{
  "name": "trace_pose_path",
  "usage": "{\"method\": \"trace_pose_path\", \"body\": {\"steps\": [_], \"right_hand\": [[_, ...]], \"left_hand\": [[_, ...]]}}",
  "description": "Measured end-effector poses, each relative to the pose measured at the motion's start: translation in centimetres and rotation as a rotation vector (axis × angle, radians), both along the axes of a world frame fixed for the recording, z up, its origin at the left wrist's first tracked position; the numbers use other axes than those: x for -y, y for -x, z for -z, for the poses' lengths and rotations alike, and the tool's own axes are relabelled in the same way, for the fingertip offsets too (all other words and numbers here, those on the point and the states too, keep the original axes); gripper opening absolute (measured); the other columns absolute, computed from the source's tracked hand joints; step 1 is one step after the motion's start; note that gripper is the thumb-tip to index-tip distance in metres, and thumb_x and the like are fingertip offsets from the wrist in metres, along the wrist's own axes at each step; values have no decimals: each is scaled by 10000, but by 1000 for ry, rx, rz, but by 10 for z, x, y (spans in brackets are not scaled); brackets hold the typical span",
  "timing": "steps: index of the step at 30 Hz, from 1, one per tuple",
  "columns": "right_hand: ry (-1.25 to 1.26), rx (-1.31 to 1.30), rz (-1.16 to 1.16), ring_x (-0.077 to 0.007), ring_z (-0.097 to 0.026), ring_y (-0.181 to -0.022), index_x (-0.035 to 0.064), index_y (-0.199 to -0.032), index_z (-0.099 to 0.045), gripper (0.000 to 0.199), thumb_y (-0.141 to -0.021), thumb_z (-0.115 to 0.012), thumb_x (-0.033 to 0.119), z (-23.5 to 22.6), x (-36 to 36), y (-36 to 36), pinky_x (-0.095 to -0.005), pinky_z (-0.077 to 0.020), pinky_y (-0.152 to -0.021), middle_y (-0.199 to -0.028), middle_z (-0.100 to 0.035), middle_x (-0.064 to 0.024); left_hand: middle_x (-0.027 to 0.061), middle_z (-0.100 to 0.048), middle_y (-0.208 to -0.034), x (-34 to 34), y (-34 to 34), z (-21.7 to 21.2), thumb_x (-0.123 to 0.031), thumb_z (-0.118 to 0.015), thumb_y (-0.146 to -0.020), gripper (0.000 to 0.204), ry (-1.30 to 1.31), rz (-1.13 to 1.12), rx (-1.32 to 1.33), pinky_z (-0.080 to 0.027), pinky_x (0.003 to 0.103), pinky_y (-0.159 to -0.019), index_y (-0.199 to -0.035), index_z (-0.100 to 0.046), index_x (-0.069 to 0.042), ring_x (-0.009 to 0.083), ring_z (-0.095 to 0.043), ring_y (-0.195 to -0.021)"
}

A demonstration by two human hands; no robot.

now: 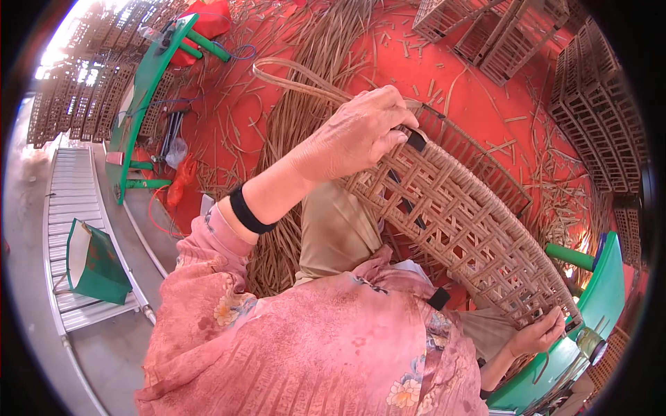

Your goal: Weaving bamboo strips into a wooden frame to create a basket or furniture component.

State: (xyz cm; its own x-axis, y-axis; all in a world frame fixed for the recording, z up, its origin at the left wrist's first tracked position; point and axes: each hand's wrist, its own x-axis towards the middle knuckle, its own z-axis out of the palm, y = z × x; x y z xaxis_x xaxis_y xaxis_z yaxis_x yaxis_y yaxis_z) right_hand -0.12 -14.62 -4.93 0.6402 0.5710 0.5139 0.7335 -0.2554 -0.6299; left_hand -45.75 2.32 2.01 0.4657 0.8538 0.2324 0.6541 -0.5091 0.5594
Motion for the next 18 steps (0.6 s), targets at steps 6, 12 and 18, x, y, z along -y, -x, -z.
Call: {"method": "trace_pose_path", "body": {"steps": [6, 12, 18], "right_hand": [[-10, -6, 7, -116, -504, -683, -17, -984, -672, 248, -967, -635, 228, -1, -1, 1, -258, -428, -603, -819, -606, -36], [-16, 52, -16, -115, -510, -692, -20, -982, -670, 262, -971, -628, 238, -6, -5, 3, -259, -436, -615, -819, -611, -38], [-10, 17, -24, -116, -502, -681, -17, -977, -667, 260, -974, -622, 239, -12, -7, 14, -265, -437, -617, -805, -607, -30]], "left_hand": [[128, -558, -1087, 43, -2, 32, -184, -689, -863, 400, -430, -360, 118, -425, 411, -944, -1203, -568, -11, 310, -534, -1068], [132, -545, -1103, 82, -2, 78, -298, -650, -936, 415, -42, -832, 609, -431, 369, -923, -1215, -568, -1, 274, -549, -1046], [68, -573, -1094, 56, 0, 95, -282, -602, -974, 362, 159, -741, 1065, -445, 304, -916, -1205, -598, -3, 149, -563, -1024]]}}
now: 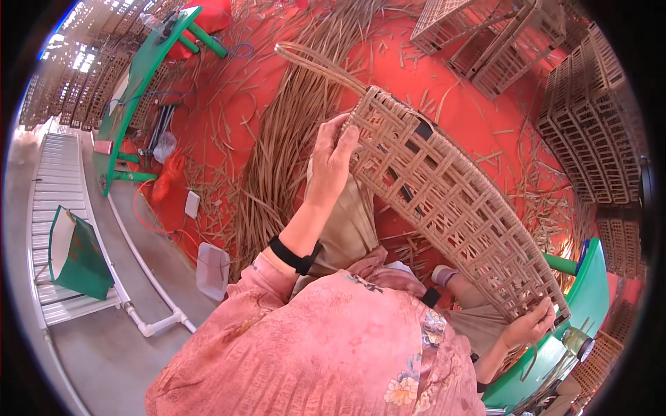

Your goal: Weaving bamboo strips into a wooden frame to create a basket or furniture component.

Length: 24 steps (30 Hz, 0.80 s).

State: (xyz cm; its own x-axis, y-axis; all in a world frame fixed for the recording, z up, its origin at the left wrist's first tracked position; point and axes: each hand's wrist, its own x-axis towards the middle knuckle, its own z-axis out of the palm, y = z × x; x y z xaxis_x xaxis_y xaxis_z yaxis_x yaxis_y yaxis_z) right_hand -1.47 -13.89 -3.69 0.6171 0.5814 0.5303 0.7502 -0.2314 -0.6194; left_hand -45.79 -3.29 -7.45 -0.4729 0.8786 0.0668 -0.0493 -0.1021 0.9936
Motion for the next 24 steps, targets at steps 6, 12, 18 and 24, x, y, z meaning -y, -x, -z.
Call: {"method": "trace_pose_path", "body": {"steps": [6, 12, 18, 24], "right_hand": [[40, -157, -21, -115, -497, -700, -15, -952, -649, 252, -982, -605, 232, 2, 15, 28, -265, -433, -624, -824, -597, -32], [25, -114, -89, -144, -555, -764, -20, -951, -646, 237, -967, -634, 216, 4, 25, 36, -285, -474, -694, -861, -623, -46], [55, -83, -93, -153, -588, -809, -19, -975, -672, 219, -950, -660, 198, 8, 26, 26, -301, -491, -737, -930, -666, -73], [60, -149, -101, -155, -612, -843, -7, -1007, -697, 223, -942, -670, 204, 8, 27, 28, -291, -501, -760, -965, -688, -76]], "left_hand": [[55, -590, -1138, -23, 17, -1, -243, -601, -975, 330, 17, 23, 99, -447, 285, -930, -1206, -613, -6, 123, -564, -1042], [58, -621, -1125, -25, 26, 2, -266, -607, -970, 361, 39, 58, 43, -449, 288, -939, -1216, -607, -3, 127, -572, -1033], [85, -619, -1127, -30, 22, 8, -322, -618, -960, 406, 49, 39, -79, -447, 291, -937, -1219, -608, -10, 157, -576, -1038], [111, -605, -1155, -31, 30, 24, -374, -603, -962, 438, 8, 7, -189, -436, 334, -958, -1217, -606, -18, 193, -570, -1066]]}}
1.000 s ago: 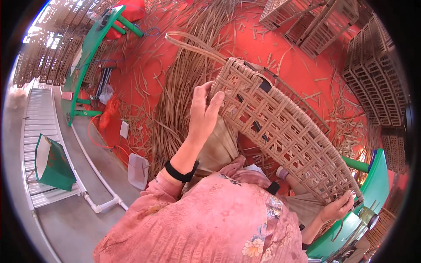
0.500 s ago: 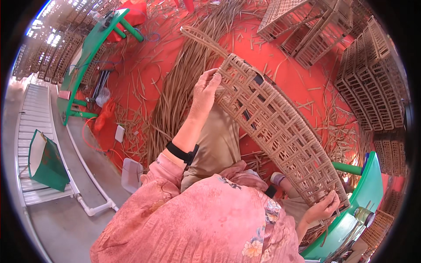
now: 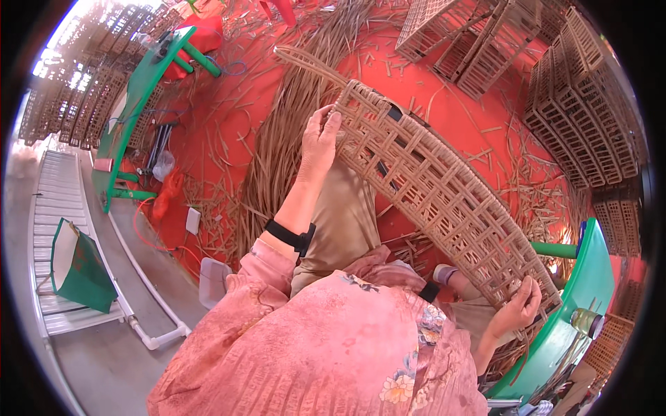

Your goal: Weaving bamboo strips into a wooden frame to create a basket or furniture component.

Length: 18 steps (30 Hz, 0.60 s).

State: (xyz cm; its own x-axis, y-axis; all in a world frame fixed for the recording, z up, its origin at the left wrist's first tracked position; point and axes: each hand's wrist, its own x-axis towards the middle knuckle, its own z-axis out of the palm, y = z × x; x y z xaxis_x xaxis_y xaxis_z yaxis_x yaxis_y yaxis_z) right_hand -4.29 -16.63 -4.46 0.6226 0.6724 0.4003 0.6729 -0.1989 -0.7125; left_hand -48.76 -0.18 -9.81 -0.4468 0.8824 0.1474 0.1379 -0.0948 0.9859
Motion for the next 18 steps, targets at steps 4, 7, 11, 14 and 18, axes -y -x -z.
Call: {"method": "trace_pose_path", "body": {"steps": [4, 7, 11, 14, 18], "right_hand": [[-3, 21, 22, -169, -629, -856, -8, -1011, -700, 226, -941, -668, 205, 2, 1, 0, -307, -512, -767, -982, -696, -89], [-23, 62, 13, -184, -641, -865, -11, -1010, -698, 229, -946, -661, 206, 6, 1, -2, -318, -517, -771, -981, -700, -98], [-41, 98, -12, -200, -649, -854, -12, -1002, -696, 237, -956, -645, 214, 10, 1, -5, -324, -518, -764, -965, -703, -103], [-58, 100, -28, -202, -649, -846, -9, -996, -693, 243, -961, -639, 225, 10, 0, -3, -327, -518, -758, -949, -702, -101], [-57, 100, -28, -200, -648, -844, -10, -997, -687, 243, -964, -635, 225, 11, 1, -6, -327, -518, -751, -948, -699, -104]], "left_hand": [[112, -602, -1148, 1, -5, -2, -378, -589, -972, 433, 26, -19, -39, -438, 325, -955, -1214, -599, -19, 193, -566, -1066], [110, -602, -1138, 3, -7, -8, -384, -584, -975, 436, 13, -22, -72, -442, 322, -949, -1212, -597, -19, 190, -567, -1060], [117, -602, -1134, 3, -7, -2, -408, -571, -980, 454, -25, -21, -110, -438, 341, -957, -1215, -596, -20, 209, -566, -1066], [124, -600, -1132, 1, -4, 5, -412, -560, -984, 456, -37, -44, -141, -435, 354, -961, -1217, -594, -21, 224, -565, -1074], [126, -598, -1131, 3, -10, 3, -410, -547, -990, 453, -45, -46, -160, -433, 359, -962, -1220, -593, -23, 237, -564, -1077]]}}
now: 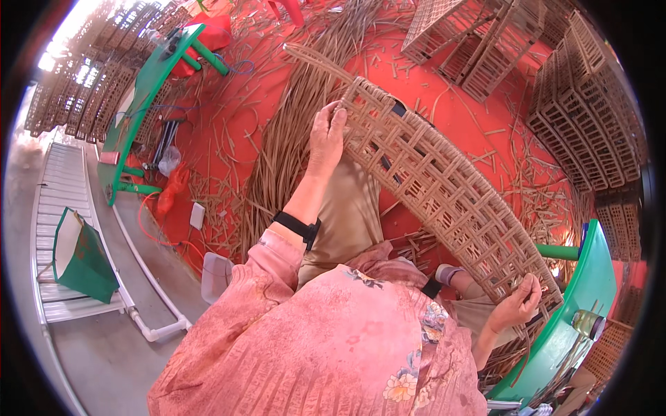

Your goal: Weaving bamboo strips into a wooden frame to create a basket or furniture component.

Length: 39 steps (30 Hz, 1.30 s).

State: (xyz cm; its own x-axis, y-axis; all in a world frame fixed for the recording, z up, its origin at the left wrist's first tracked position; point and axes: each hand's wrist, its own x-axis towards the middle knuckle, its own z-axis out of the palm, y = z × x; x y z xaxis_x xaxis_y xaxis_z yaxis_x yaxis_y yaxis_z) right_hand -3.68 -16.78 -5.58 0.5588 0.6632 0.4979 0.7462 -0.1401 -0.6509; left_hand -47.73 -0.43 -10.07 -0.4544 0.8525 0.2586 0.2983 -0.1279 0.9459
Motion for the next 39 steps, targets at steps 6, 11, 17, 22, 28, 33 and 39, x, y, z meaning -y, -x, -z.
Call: {"method": "trace_pose_path", "body": {"steps": [6, 11, 17, 22, 28, 33, 39], "right_hand": [[-58, 56, -45, -187, -630, -818, -21, -993, -677, 233, -969, -630, 206, -1, -5, 1, -317, -515, -751, -927, -689, -100], [-54, -3, -27, -190, -619, -824, -35, -993, -670, 230, -969, -630, 190, -1, -3, 4, -317, -512, -770, -923, -681, -107], [-44, 21, -30, -206, -619, -846, -44, -989, -668, 234, -970, -626, 185, -1, -3, 4, -332, -508, -798, -947, -682, -118], [-23, -25, -39, -210, -618, -850, -45, -1001, -666, 237, -971, -625, 187, -2, -3, 2, -332, -507, -800, -954, -679, -120], [-11, -1, -28, -215, -628, -868, -46, -1016, -660, 246, -973, -622, 193, -3, -4, 3, -333, -511, -806, -968, -682, -125], [-11, -9, -31, -223, -631, -881, -47, -1019, -659, 251, -973, -622, 197, 0, -3, -1, -337, -511, -813, -979, -684, -130], [-20, 1, -40, -223, -628, -884, -49, -1021, -659, 247, -971, -625, 190, -4, -4, 5, -340, -509, -818, -979, -682, -131]], "left_hand": [[141, -600, -1138, 2, 0, -2, -371, -497, -1015, 420, 9, -26, -13, -424, 362, -976, -1232, -590, -24, 263, -569, -1101], [150, -601, -1159, 3, -1, -4, -325, -482, -1025, 386, -33, -27, -51, -422, 363, -988, -1251, -585, -30, 266, -570, -1117], [125, -597, -1266, 8, -2, -13, -352, -491, -1027, 424, 12, 0, -26, -385, 338, -1054, -1293, -574, -32, 218, -534, -1215], [121, -598, -1253, 7, 0, -7, -355, -480, -1031, 420, -11, 6, -44, -387, 340, -1053, -1296, -573, -42, 217, -534, -1213], [169, -576, -1202, 6, -3, -8, -320, -494, -1010, 404, -60, 7, -44, -409, 391, -1006, -1295, -553, -39, 305, -547, -1142], [197, -528, -1248, 13, -11, -38, -437, -598, -921, 619, 96, -18, -394, -375, 451, -1025, -1357, -471, -16, 355, -505, -1186], [221, -503, -1271, 10, -14, -37, -456, -654, -858, 738, 126, 1, -374, -347, 499, -1037, -1385, -411, 0, 382, -465, -1224]]}}
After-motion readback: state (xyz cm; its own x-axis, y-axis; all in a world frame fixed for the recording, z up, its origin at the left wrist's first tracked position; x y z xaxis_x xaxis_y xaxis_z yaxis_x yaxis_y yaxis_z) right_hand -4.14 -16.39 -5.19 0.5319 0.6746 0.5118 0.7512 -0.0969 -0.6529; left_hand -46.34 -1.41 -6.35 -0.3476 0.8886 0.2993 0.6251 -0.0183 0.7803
